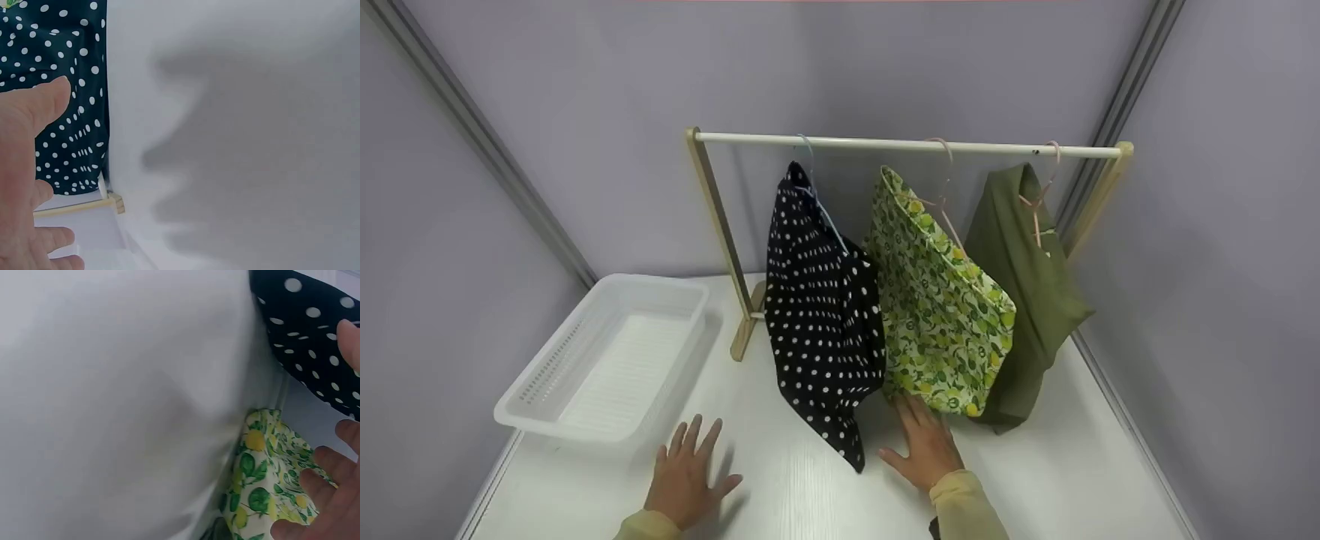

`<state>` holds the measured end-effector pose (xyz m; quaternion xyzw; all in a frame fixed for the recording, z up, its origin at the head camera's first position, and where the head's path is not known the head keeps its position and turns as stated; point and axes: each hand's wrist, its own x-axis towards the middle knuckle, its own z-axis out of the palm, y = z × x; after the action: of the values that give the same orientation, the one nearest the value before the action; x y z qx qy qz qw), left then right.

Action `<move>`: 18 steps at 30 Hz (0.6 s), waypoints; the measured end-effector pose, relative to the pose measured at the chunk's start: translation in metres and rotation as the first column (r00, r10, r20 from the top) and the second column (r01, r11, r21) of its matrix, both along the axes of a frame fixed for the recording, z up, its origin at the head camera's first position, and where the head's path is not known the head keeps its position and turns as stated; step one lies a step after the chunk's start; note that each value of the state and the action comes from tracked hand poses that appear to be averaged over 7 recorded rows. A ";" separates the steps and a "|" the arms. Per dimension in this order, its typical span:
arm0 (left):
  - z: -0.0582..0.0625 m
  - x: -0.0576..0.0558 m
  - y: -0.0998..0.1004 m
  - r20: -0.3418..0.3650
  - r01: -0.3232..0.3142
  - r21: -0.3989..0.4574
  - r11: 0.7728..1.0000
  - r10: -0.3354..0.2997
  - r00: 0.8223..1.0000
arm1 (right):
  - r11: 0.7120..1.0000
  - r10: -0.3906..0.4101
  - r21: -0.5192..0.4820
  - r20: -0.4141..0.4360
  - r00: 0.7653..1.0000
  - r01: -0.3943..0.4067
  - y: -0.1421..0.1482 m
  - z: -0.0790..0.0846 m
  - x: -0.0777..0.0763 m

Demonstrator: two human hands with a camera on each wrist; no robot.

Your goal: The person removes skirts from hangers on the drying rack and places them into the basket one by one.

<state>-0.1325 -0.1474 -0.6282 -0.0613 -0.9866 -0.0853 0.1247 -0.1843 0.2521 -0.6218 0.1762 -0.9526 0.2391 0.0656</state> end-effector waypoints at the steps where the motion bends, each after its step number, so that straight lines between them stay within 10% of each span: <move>1: 0.002 -0.001 0.000 -0.006 0.003 0.002 1.000 -0.003 1.000 | 1.000 -0.006 -0.016 0.000 1.000 0.006 0.000 0.004 -0.001; 10: 0.029 -0.016 -0.005 -0.041 0.066 0.070 0.995 -0.064 0.997 | 0.975 -0.072 -0.211 0.005 0.997 0.072 -0.006 0.067 -0.011; 18: 0.090 -0.056 0.003 -0.125 0.211 0.189 0.959 -0.189 0.974 | 0.959 -0.103 -0.269 -0.054 0.993 0.085 -0.017 0.140 -0.043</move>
<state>-0.1889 -0.1448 -0.5381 -0.1523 -0.9536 -0.1935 0.1731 -0.2271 0.2349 -0.4820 0.1283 -0.9165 0.3552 0.1322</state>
